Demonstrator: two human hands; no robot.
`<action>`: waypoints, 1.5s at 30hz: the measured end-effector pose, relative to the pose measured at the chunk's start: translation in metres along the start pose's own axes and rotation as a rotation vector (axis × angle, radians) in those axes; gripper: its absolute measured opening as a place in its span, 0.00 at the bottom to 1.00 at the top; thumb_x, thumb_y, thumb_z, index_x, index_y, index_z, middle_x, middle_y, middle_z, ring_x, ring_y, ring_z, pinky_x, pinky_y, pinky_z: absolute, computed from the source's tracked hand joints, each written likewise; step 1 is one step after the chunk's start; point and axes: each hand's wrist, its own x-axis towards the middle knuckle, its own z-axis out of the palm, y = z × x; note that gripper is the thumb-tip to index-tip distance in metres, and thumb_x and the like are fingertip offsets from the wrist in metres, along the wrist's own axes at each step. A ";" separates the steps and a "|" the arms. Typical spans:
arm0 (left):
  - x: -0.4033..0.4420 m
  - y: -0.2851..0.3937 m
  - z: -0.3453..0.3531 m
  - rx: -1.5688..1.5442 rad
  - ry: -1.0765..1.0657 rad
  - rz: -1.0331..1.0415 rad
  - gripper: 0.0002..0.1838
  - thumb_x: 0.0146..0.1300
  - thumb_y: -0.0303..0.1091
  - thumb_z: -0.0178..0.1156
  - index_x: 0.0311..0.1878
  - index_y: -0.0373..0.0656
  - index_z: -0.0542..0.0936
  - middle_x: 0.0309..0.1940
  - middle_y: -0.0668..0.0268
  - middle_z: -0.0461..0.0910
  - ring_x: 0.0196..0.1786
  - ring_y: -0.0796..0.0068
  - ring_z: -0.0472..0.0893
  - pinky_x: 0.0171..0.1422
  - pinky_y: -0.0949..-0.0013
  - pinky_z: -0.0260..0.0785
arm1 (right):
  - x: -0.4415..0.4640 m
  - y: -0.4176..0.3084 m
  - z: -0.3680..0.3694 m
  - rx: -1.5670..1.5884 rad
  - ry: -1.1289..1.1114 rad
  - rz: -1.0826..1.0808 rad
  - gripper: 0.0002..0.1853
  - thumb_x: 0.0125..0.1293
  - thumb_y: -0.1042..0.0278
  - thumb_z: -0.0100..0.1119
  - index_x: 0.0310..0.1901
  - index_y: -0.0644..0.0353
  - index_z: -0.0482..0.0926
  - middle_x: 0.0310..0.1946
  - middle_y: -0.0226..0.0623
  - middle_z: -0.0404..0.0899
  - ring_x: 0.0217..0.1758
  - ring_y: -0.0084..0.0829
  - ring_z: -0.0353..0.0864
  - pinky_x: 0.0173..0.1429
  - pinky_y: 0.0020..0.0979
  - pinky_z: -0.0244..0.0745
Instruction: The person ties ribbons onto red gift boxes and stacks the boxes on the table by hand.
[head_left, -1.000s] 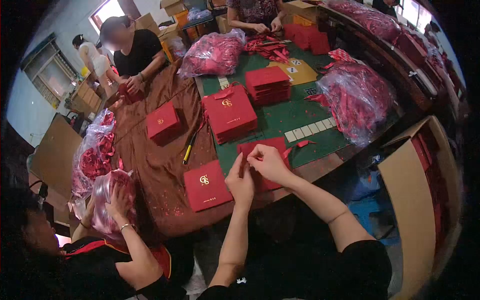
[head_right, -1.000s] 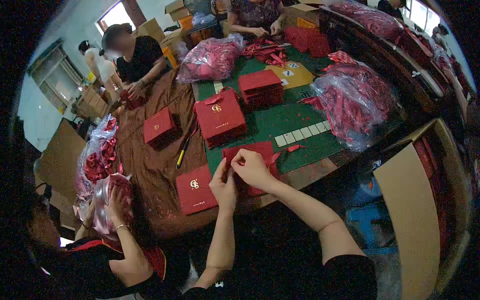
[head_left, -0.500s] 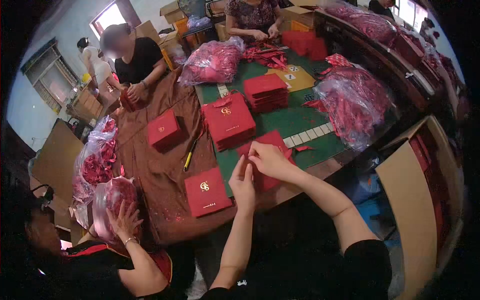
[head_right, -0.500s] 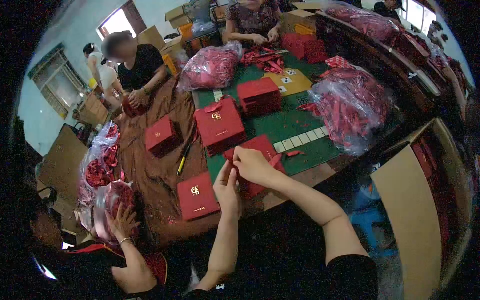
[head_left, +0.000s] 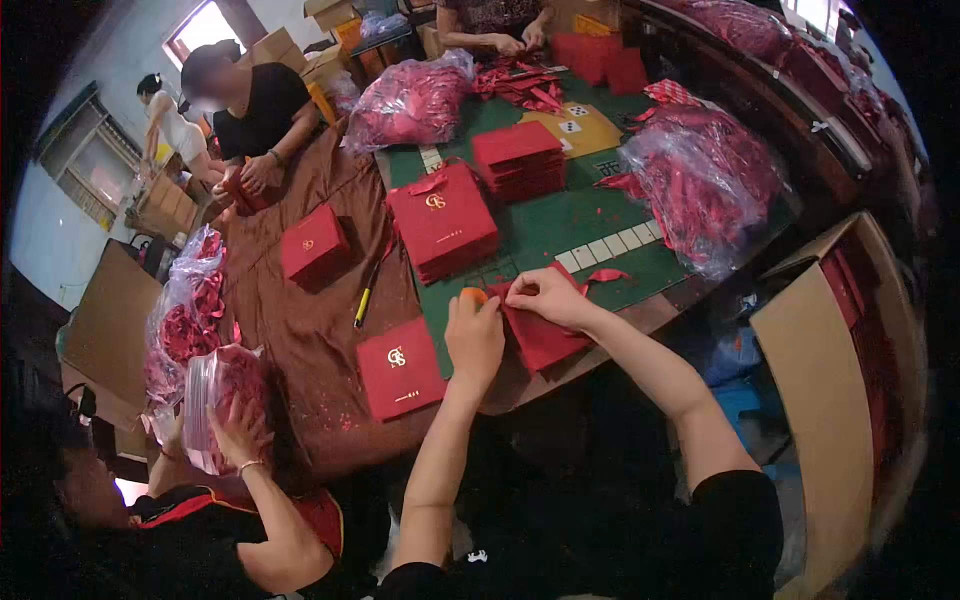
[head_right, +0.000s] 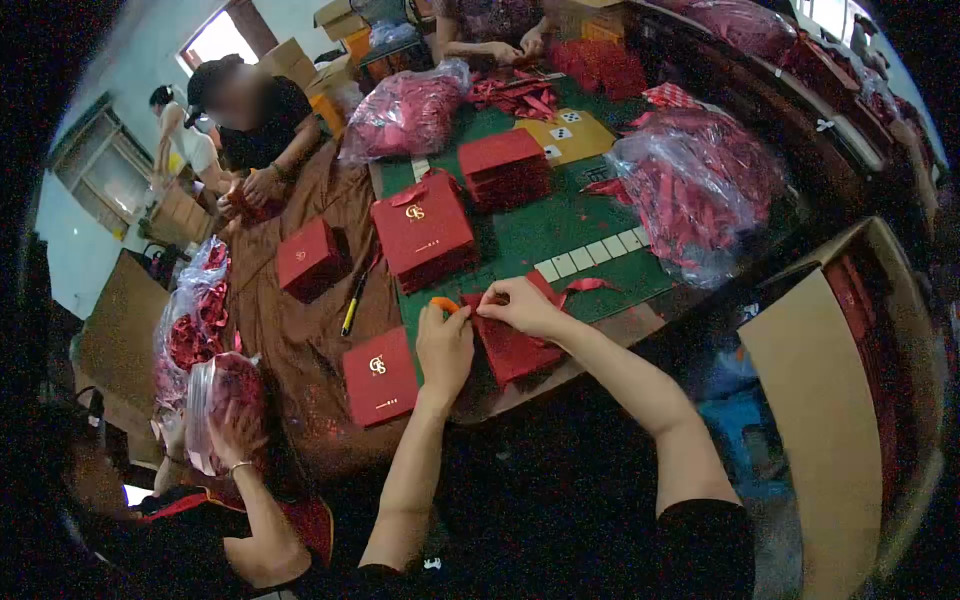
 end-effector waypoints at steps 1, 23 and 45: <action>0.003 -0.005 0.001 0.062 -0.014 0.134 0.06 0.55 0.23 0.61 0.37 0.38 0.81 0.34 0.57 0.73 0.39 0.55 0.74 0.40 0.58 0.68 | 0.001 0.003 0.000 0.007 -0.009 -0.007 0.06 0.61 0.72 0.63 0.33 0.66 0.79 0.29 0.34 0.80 0.34 0.21 0.76 0.41 0.28 0.72; -0.033 0.012 -0.025 0.126 -0.228 0.104 0.30 0.62 0.29 0.56 0.68 0.35 0.62 0.64 0.47 0.64 0.68 0.47 0.62 0.70 0.51 0.56 | 0.005 -0.002 -0.009 -0.450 -0.244 -0.101 0.11 0.58 0.65 0.63 0.35 0.64 0.75 0.28 0.43 0.80 0.29 0.34 0.83 0.34 0.35 0.75; -0.047 0.014 -0.005 0.087 -0.144 0.061 0.24 0.61 0.39 0.63 0.58 0.39 0.73 0.60 0.52 0.68 0.63 0.54 0.68 0.70 0.47 0.51 | -0.092 -0.025 -0.029 0.560 -0.477 0.097 0.13 0.69 0.65 0.56 0.41 0.67 0.82 0.37 0.36 0.83 0.41 0.23 0.80 0.48 0.28 0.74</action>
